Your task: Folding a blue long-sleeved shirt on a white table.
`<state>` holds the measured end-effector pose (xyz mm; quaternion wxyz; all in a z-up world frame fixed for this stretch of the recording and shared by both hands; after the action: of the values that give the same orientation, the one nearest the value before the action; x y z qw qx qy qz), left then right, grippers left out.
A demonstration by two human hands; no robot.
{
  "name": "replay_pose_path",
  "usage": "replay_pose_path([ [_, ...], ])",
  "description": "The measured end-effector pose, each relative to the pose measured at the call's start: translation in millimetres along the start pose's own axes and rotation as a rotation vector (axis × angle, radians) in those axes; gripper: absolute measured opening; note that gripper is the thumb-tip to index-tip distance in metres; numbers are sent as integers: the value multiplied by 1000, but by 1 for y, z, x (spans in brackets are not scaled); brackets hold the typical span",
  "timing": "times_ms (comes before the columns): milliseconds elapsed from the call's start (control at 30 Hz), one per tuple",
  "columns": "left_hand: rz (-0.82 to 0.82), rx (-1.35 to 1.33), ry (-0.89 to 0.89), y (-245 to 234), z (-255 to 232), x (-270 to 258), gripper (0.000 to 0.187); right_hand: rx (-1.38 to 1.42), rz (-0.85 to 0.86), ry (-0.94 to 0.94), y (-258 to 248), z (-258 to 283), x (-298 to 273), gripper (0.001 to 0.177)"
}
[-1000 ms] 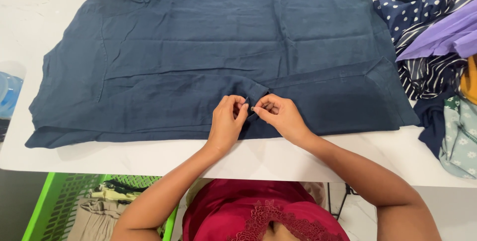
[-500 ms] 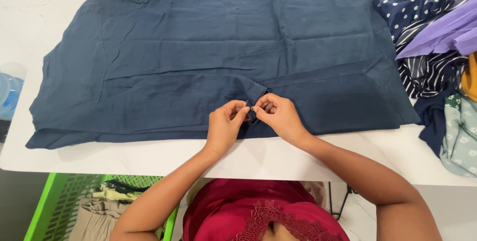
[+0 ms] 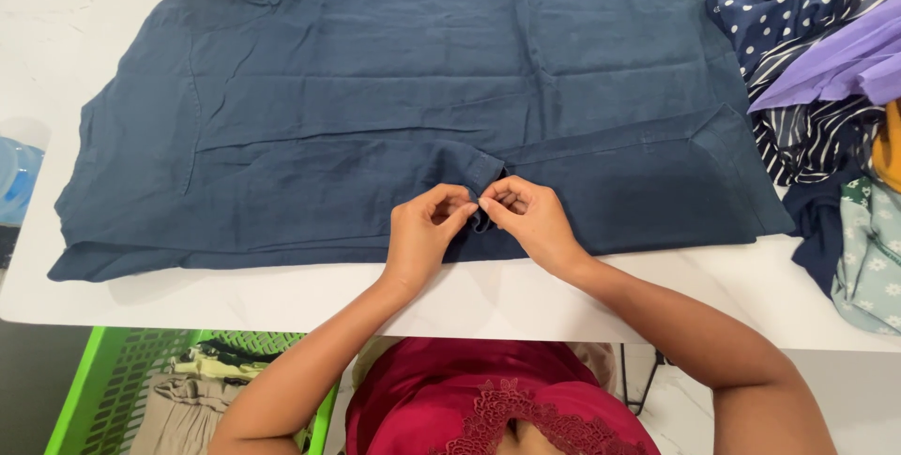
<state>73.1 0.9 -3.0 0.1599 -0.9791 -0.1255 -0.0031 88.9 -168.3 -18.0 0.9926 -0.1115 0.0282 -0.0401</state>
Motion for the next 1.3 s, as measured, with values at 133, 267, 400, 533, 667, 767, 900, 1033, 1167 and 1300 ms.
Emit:
replay_pose_path([
  [133, -19, -40, 37, 2, -2, 1, 17, 16, -12, -10, 0, 2, -1, 12],
  [267, -60, -18, 173, 4, -6, 2, 19, 34, 7, 18, -1, 7, -5, 15],
  [400, -95, 63, 305, 12, -3, -1, 19, 27, -26, 38, 1, -4, -4, 18],
  [533, -114, 85, 389, 14, -6, -8, 20, 7, -29, 23, -2, -9, -1, 14],
  [667, -103, 170, 505, 15, -12, -15, 18, -21, -19, 27, -3, -20, 3, 14],
  [767, -74, 198, 557, 17, -16, -16, 17, -45, 1, 26, -4, -28, 6, 13],
  [900, 2, 99, 478, 16, -10, -7, 17, -27, 47, 30, -2, -22, 6, 14],
  [1033, 90, -41, 100, 13, 12, 9, 13, -28, 79, -3, 1, -35, 10, 14],
  [1167, 187, -209, -173, 13, 29, 13, 9, -25, 124, -159, 4, -12, 5, 9],
  [1300, 301, -382, -370, 15, 28, 14, 10, -195, 136, -580, 7, 37, -4, 9],
])
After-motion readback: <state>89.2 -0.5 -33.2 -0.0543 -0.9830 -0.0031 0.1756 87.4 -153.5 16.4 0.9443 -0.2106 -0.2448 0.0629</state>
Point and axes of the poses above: each hand's wrist, its own x-axis towards the middle knuckle, its own y-axis out of the palm, z = x × y, the point moved 7 cm from there along x, towards the middle knuckle, and after that the axes turned 15 degrees about -z, right-handed, at the moved point
